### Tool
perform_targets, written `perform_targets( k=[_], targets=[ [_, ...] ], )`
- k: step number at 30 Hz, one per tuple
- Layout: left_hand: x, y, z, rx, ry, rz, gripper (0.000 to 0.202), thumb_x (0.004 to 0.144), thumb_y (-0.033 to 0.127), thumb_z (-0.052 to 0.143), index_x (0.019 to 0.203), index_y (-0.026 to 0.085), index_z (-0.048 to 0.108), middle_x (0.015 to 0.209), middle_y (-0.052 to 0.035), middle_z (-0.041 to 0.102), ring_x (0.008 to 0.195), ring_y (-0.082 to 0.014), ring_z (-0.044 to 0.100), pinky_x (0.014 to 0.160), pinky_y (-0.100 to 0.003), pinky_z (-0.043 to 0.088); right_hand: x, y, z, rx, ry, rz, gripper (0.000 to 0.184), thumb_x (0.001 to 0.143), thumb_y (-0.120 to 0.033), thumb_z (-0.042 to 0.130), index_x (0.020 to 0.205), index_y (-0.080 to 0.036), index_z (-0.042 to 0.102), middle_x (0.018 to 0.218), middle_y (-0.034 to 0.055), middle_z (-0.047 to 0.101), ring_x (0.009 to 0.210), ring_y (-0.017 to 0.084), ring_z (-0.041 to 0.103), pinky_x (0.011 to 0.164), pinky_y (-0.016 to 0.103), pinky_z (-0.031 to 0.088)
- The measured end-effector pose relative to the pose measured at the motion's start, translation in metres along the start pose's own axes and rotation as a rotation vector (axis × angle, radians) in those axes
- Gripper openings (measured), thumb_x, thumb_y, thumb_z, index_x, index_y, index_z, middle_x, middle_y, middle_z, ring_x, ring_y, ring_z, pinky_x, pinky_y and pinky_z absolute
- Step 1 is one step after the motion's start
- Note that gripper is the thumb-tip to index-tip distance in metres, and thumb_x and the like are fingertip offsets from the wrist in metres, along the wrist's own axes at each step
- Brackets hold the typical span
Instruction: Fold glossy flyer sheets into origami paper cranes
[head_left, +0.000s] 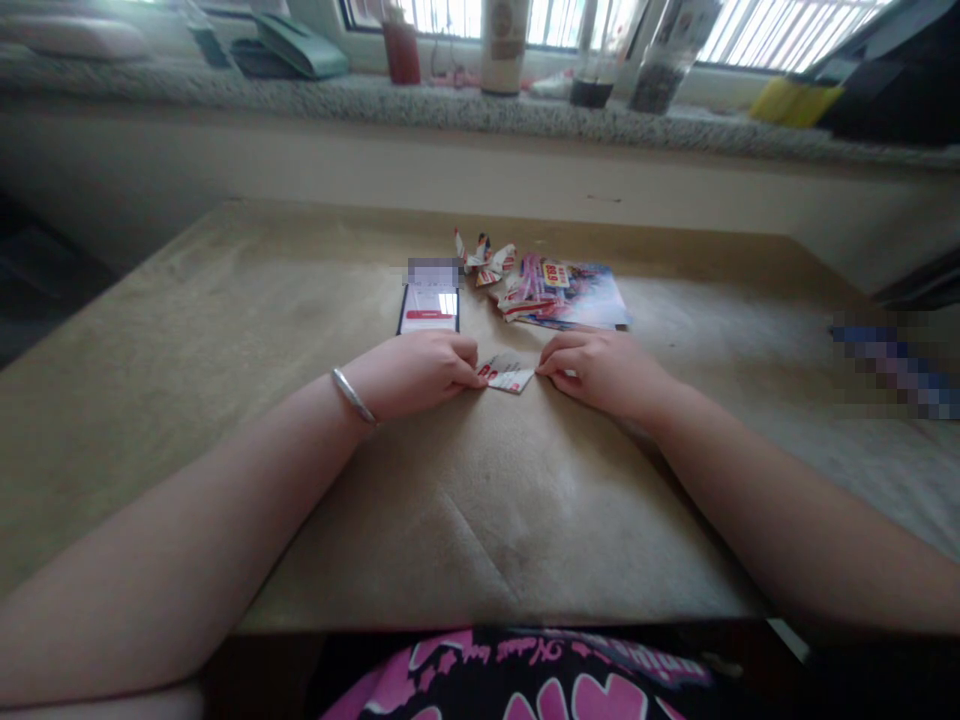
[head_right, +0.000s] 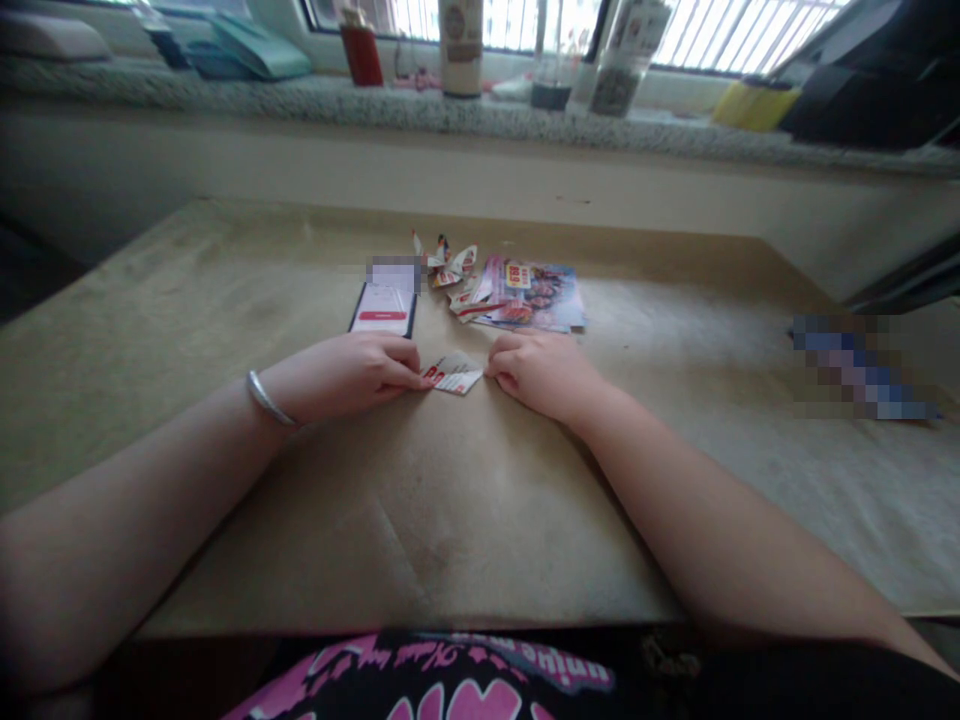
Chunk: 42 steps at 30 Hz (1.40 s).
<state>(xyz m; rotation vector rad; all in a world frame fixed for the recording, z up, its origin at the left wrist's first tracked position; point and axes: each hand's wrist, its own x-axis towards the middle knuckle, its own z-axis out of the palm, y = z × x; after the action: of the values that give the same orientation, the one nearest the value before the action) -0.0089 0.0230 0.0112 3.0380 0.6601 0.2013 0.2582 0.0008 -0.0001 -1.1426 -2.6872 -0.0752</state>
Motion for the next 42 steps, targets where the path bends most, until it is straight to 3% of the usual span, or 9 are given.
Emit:
perform_targets(
  k=[3, 6, 8, 11, 14, 20, 28, 37, 42],
  targets=[
    [0.0, -0.001, 0.002, -0.058, 0.023, -0.018, 0.026, 0.094, 0.025, 0.049, 0.1, 0.025, 0.074, 0.092, -0.0042, 0.066, 0.075, -0.0097, 0.058, 0.071, -0.021, 0.043, -0.002, 0.007, 0.006, 0.151, 0.068, 0.026, 0.02, 0.081, -0.016, 0.054, 0.084, -0.021, 0.073, 0.093, 0.0038, 0.073, 0.087, 0.017, 0.065, 0.079, 0.028, 0.047],
    [0.0, 0.0, 0.003, -0.055, 0.051, -0.013, 0.026, 0.094, 0.023, 0.049, 0.101, 0.025, 0.074, 0.094, -0.0038, 0.068, 0.078, -0.0101, 0.06, 0.073, -0.021, 0.046, -0.003, 0.006, 0.011, 0.229, 0.153, 0.13, 0.019, 0.081, -0.018, 0.053, 0.086, -0.018, 0.072, 0.087, 0.0057, 0.072, 0.08, 0.017, 0.065, 0.074, 0.028, 0.049],
    [0.001, 0.003, 0.004, -0.025, 0.074, 0.019, 0.026, 0.094, 0.019, 0.049, 0.102, 0.025, 0.073, 0.096, -0.0038, 0.069, 0.079, -0.0109, 0.061, 0.074, -0.022, 0.047, -0.002, 0.0, 0.013, 0.279, 0.185, 0.104, 0.021, 0.084, -0.018, 0.052, 0.093, -0.018, 0.071, 0.096, 0.0065, 0.072, 0.086, 0.017, 0.065, 0.078, 0.029, 0.049],
    [0.003, 0.007, 0.007, 0.044, 0.086, 0.083, 0.028, 0.095, 0.016, 0.046, 0.108, 0.022, 0.07, 0.104, -0.0056, 0.069, 0.09, -0.0131, 0.062, 0.081, -0.025, 0.05, 0.001, -0.008, 0.014, 0.267, 0.141, -0.001, 0.022, 0.087, -0.02, 0.051, 0.097, -0.02, 0.071, 0.11, 0.0063, 0.069, 0.1, 0.019, 0.062, 0.09, 0.032, 0.046],
    [0.006, 0.01, 0.008, 0.14, 0.083, 0.123, 0.029, 0.094, 0.015, 0.046, 0.115, 0.02, 0.066, 0.108, -0.0071, 0.068, 0.098, -0.0167, 0.062, 0.087, -0.03, 0.052, 0.002, -0.011, 0.011, 0.202, 0.097, -0.004, 0.019, 0.088, -0.024, 0.054, 0.095, -0.02, 0.071, 0.103, 0.0063, 0.07, 0.097, 0.02, 0.061, 0.089, 0.034, 0.044],
    [0.008, 0.014, 0.015, 0.191, 0.126, 0.039, 0.031, 0.094, 0.017, 0.044, 0.117, 0.011, 0.063, 0.115, -0.0121, 0.066, 0.103, -0.0207, 0.061, 0.09, -0.035, 0.053, 0.003, -0.019, 0.005, 0.052, 0.045, 0.136, 0.018, 0.086, -0.03, 0.055, 0.083, -0.019, 0.069, 0.087, 0.0071, 0.067, 0.086, 0.021, 0.058, 0.077, 0.032, 0.042],
    [0.005, 0.015, 0.017, 0.054, 0.128, 0.029, 0.035, 0.094, 0.026, 0.046, 0.124, 0.019, 0.06, 0.127, -0.0091, 0.061, 0.116, -0.0217, 0.057, 0.099, -0.037, 0.049, 0.006, -0.038, 0.006, 0.17, -0.023, 0.358, 0.023, 0.082, -0.037, 0.057, 0.095, -0.021, 0.066, 0.066, 0.0007, 0.063, 0.066, 0.016, 0.055, 0.059, 0.026, 0.034],
    [0.005, 0.016, 0.017, 0.026, 0.068, 0.001, 0.041, 0.095, 0.032, 0.044, 0.133, 0.018, 0.053, 0.137, -0.0087, 0.054, 0.126, -0.0215, 0.05, 0.107, -0.036, 0.041, 0.007, -0.035, 0.007, 0.134, -0.011, 0.28, 0.037, 0.084, -0.039, 0.053, 0.113, -0.02, 0.068, 0.074, 0.0038, 0.068, 0.074, 0.019, 0.058, 0.066, 0.029, 0.038],
    [0.01, 0.021, 0.023, 0.046, 0.04, -0.102, 0.051, 0.096, 0.038, 0.043, 0.14, 0.013, 0.043, 0.146, -0.0119, 0.044, 0.133, -0.0235, 0.042, 0.112, -0.039, 0.035, 0.01, -0.042, 0.004, -0.024, -0.027, 0.341, 0.04, 0.088, -0.04, 0.046, 0.114, -0.017, 0.067, 0.083, 0.0087, 0.071, 0.079, 0.023, 0.061, 0.067, 0.032, 0.039]
  ],
)
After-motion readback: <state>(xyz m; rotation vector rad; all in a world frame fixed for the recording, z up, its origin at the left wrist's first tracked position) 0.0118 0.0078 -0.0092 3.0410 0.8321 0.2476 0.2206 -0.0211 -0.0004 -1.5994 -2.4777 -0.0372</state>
